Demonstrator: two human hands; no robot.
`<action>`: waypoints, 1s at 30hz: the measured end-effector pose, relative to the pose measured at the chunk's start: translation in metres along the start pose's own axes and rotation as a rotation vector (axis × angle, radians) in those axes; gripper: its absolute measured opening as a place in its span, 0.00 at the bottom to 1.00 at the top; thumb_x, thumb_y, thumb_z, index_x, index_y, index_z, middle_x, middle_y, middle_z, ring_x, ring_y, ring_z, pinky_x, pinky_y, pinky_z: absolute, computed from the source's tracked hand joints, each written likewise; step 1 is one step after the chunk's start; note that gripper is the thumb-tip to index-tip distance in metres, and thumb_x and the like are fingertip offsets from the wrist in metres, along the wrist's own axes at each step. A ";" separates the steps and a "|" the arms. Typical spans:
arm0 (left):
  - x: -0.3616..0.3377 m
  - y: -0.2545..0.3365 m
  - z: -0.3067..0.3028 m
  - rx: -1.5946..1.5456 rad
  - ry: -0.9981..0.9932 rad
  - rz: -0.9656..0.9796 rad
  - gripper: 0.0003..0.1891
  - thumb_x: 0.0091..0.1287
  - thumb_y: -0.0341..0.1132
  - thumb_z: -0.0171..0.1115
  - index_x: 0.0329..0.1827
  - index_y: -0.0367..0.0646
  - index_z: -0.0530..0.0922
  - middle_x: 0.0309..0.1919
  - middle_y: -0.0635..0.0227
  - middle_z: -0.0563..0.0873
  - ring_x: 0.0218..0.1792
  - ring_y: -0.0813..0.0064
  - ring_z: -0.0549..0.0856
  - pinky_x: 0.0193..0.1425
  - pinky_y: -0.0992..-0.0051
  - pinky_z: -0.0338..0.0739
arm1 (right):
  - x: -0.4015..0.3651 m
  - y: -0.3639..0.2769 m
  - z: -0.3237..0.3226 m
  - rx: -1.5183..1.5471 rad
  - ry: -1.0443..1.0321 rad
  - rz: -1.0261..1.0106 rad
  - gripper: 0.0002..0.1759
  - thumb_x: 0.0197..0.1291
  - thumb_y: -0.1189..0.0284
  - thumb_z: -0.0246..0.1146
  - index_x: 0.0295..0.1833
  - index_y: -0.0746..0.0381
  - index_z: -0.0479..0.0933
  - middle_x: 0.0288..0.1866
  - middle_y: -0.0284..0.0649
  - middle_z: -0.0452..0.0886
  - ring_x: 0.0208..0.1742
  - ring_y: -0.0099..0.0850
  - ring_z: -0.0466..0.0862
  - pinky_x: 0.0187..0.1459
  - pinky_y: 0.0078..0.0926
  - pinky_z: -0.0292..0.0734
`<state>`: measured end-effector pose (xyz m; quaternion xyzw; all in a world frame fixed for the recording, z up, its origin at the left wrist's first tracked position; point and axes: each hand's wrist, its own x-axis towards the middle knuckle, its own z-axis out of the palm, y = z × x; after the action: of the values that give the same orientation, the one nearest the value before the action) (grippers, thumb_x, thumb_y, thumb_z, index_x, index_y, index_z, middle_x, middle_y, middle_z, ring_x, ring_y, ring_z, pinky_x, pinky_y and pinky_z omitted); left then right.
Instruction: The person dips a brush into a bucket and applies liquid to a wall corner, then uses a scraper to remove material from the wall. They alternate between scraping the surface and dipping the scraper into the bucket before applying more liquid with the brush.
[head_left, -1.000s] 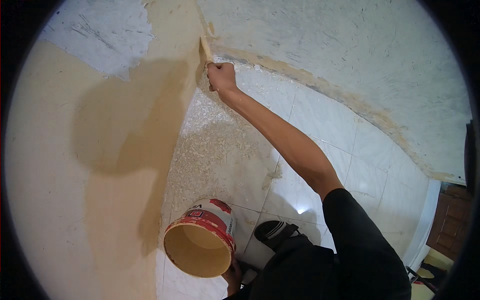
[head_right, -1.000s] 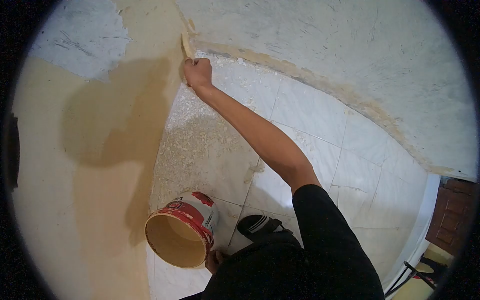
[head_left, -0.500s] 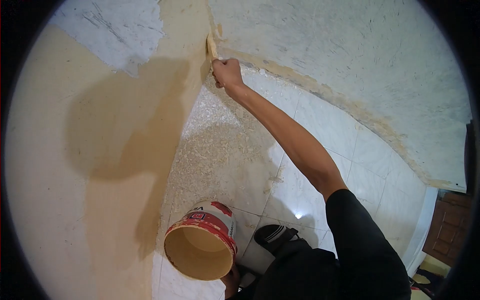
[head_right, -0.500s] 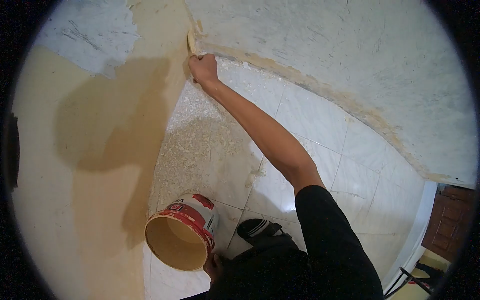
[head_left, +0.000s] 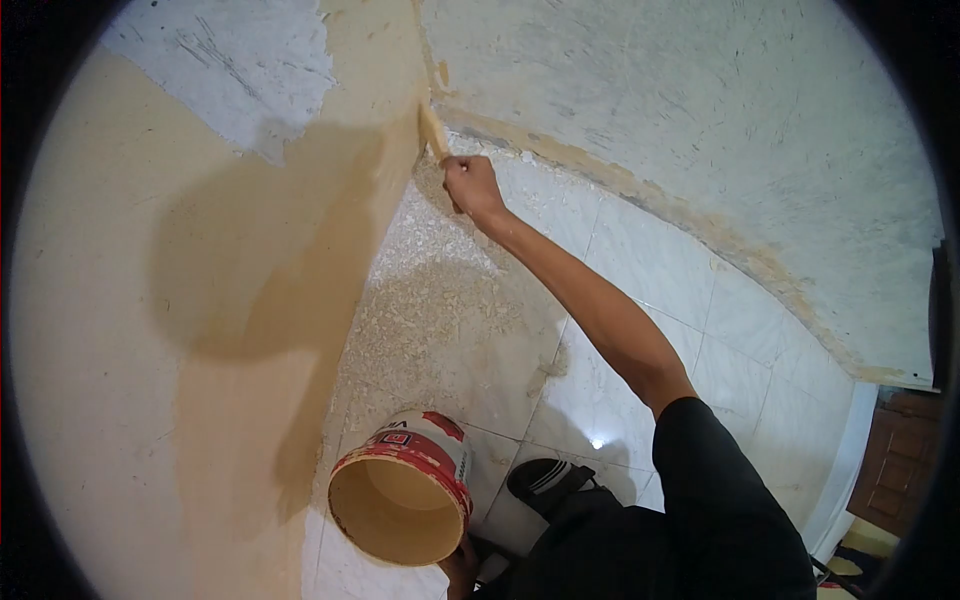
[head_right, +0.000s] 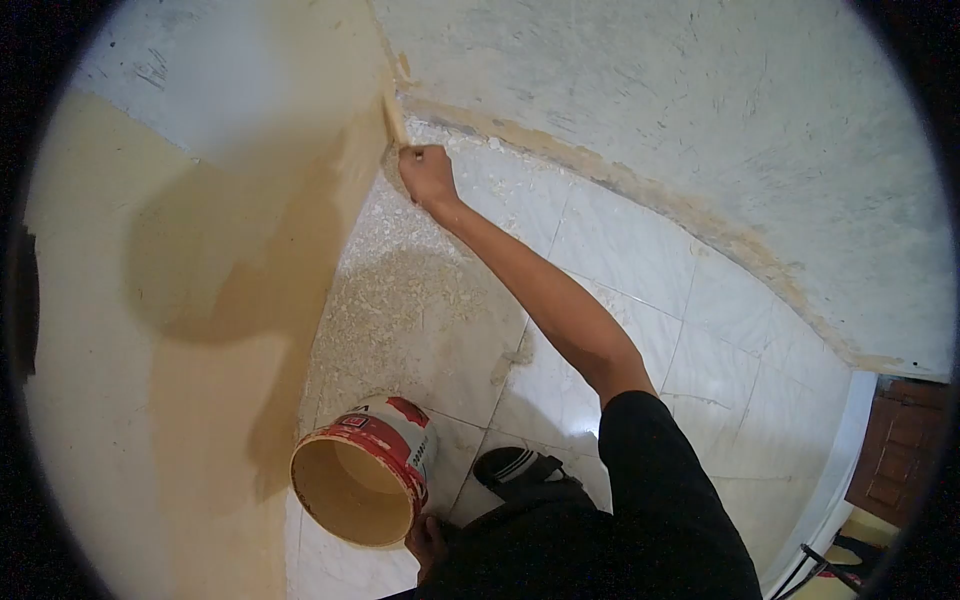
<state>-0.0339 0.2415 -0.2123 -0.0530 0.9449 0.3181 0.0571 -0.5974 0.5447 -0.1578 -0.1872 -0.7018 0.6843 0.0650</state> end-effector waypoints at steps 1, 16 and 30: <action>0.005 0.009 -0.003 -0.051 0.016 -0.003 0.10 0.67 0.34 0.57 0.33 0.36 0.79 0.22 0.58 0.80 0.23 0.61 0.78 0.28 0.66 0.72 | 0.003 0.001 -0.002 -0.001 0.042 0.022 0.24 0.62 0.62 0.57 0.26 0.73 0.79 0.15 0.47 0.77 0.14 0.35 0.78 0.20 0.36 0.71; 0.004 0.003 0.000 -0.069 0.071 0.075 0.08 0.67 0.35 0.58 0.37 0.38 0.79 0.24 0.59 0.81 0.24 0.64 0.79 0.28 0.65 0.74 | -0.012 0.002 -0.024 -0.101 -0.007 -0.108 0.21 0.62 0.63 0.57 0.33 0.74 0.79 0.18 0.56 0.75 0.22 0.43 0.80 0.29 0.43 0.72; 0.011 0.021 -0.011 0.018 0.021 0.073 0.06 0.66 0.32 0.59 0.37 0.38 0.78 0.27 0.58 0.80 0.27 0.63 0.79 0.30 0.65 0.73 | -0.115 -0.010 -0.027 -0.375 -0.711 -0.192 0.14 0.63 0.69 0.55 0.35 0.70 0.78 0.22 0.54 0.76 0.23 0.42 0.76 0.30 0.40 0.71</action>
<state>-0.0480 0.2511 -0.1929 -0.0212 0.9495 0.3110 0.0362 -0.4840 0.5301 -0.1273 0.1185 -0.8073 0.5575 -0.1530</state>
